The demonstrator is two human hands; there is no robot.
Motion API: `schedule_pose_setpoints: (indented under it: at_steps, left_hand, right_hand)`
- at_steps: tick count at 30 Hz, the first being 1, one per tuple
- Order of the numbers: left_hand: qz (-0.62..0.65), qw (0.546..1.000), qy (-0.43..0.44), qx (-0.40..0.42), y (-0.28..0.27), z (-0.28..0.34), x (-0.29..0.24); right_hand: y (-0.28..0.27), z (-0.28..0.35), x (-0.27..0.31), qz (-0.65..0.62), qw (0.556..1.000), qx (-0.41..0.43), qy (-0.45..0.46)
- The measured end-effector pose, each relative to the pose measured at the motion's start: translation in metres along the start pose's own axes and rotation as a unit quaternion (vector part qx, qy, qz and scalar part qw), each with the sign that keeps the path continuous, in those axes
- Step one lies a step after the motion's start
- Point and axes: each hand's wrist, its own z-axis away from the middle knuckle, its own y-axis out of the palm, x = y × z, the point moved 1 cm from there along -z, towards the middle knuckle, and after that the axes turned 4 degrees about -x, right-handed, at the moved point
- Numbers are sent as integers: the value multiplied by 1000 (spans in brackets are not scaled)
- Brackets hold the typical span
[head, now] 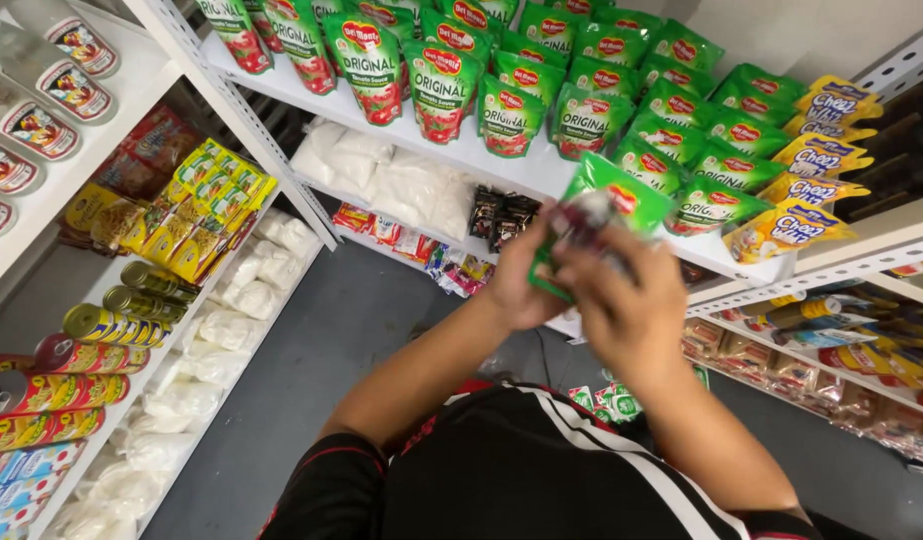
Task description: Wiping down individual tomato sauce pouches on a grocery store shelf with a cloth.
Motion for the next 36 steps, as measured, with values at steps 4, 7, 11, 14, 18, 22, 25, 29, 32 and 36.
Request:
schedule_pose_setpoints:
  at_steps: [4,7,11,14,18,22,25,29,32,36]
  left_hand:
    - [18,998,57,14,16,13,-25]
    - [70,997,42,18,34,16,-11]
    - [84,996,22,18,-19,-2,19]
    - [151,985,74,-46,-22,-1,10]
    - [59,998,14,30,-14,6,-19]
    - [50,995,-22,87,5,8,-15]
    - [77,995,-2,56,30,17,-2]
    - [5,998,-33,-56,18,15,-28]
    - [55,998,2,-29,11,20,-43]
    - [39,996,-65,-50,-12,21,-38]
  right_hand:
    - [1,36,-4,2,1000,31,3]
    - [-9,26,-55,18,1000,17,-9]
    - [2,0,-34,40,999,-23,-10]
    - [13,19,-3,21,1000,-5,-6]
    - [7,36,-23,19,999,24,8]
    - [3,5,-58,52,998,-23,15]
    - [17,-7,-17,66,998,-19,7]
    - [33,26,4,4,999,4,42]
    - [34,30,-21,17,998,7,68]
    - [51,-7,-16,71,994,-21,83]
